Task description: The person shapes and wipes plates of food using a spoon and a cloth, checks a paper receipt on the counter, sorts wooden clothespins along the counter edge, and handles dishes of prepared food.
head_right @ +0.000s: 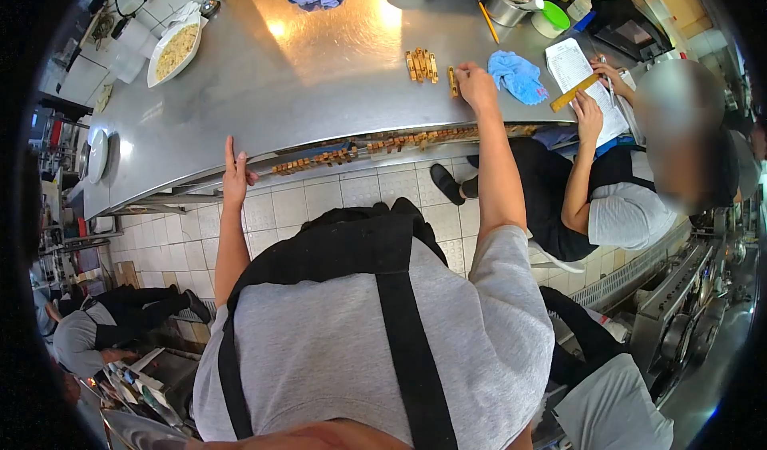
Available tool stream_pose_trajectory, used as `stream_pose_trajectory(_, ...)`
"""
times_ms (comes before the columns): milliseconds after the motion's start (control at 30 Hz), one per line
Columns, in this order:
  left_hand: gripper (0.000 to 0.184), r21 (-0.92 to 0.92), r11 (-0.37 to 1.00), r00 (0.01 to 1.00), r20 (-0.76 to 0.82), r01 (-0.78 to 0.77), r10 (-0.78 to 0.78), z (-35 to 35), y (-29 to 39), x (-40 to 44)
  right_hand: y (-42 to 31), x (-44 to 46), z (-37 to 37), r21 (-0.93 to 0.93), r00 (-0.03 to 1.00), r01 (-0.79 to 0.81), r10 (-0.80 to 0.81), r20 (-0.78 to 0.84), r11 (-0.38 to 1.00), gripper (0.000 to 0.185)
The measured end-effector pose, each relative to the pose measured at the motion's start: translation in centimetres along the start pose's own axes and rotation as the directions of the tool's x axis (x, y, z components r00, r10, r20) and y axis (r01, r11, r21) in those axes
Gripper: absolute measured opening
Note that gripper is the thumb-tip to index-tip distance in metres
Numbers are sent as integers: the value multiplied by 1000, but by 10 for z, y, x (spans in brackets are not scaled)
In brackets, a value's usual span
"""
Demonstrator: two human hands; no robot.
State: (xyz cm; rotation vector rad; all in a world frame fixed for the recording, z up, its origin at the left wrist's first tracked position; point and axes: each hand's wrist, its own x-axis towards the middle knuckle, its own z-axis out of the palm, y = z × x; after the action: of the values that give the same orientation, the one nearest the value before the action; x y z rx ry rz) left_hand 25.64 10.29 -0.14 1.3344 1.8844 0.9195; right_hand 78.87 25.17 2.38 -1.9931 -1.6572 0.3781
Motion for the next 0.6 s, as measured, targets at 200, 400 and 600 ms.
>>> stream_pose_trajectory(200,62,23,1000,1000,-7,-7,7,-1,3,-2,-15,10,4,-67,997,82,-81,20,994,25)
stream_pose_trajectory(400,62,60,998,1000,-19,9,-8,-2,5,-4,-18,-13,-13,548,951,32,143,-273,836,19)
stream_pose_trajectory(600,62,60,998,1000,-30,-1,3,-1,2,-3,5,-66,-36,24,969,19,-13,-246,1000,19)
